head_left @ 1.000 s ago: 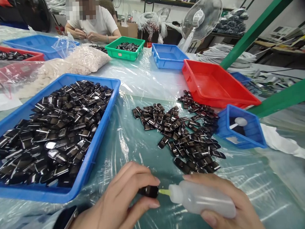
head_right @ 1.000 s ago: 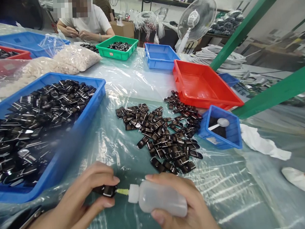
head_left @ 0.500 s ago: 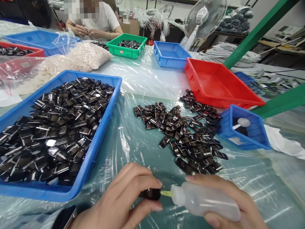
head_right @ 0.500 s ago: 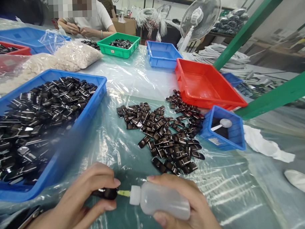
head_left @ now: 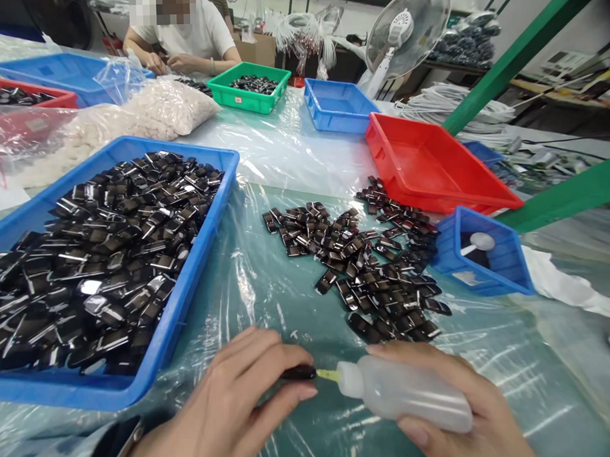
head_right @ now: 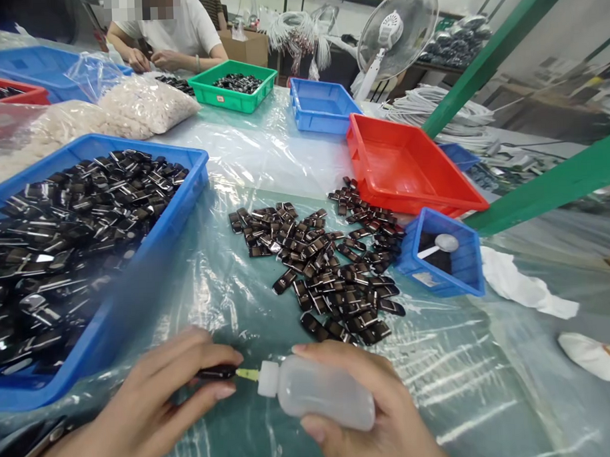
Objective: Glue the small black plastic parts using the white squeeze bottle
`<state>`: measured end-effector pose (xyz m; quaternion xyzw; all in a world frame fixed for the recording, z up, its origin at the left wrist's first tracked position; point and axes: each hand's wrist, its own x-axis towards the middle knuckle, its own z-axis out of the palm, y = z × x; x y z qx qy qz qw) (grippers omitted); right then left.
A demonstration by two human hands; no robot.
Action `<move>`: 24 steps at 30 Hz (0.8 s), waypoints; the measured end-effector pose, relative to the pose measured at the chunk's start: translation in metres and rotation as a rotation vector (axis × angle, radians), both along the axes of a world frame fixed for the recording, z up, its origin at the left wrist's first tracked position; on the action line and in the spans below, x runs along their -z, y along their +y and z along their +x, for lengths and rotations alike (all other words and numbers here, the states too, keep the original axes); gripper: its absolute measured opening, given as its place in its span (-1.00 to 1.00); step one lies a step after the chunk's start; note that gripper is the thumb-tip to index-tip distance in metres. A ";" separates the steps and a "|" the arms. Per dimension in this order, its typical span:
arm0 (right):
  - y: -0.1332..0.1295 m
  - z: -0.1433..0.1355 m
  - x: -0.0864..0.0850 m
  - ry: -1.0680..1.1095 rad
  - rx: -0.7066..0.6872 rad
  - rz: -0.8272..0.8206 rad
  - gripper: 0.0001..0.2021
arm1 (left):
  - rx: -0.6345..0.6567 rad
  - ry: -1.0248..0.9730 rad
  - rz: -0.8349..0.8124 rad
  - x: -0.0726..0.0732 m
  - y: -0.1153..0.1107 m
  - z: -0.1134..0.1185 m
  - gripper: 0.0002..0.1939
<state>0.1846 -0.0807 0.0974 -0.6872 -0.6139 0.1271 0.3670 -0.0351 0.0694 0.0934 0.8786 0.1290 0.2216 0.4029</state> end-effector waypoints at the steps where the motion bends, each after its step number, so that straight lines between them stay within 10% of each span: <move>1: 0.001 -0.003 0.000 0.024 0.027 0.007 -0.66 | -0.010 0.009 0.000 -0.001 0.000 -0.001 -0.81; 24: 0.007 -0.005 -0.008 0.235 0.069 0.023 -0.73 | -0.051 0.005 0.091 0.000 -0.004 -0.004 -0.70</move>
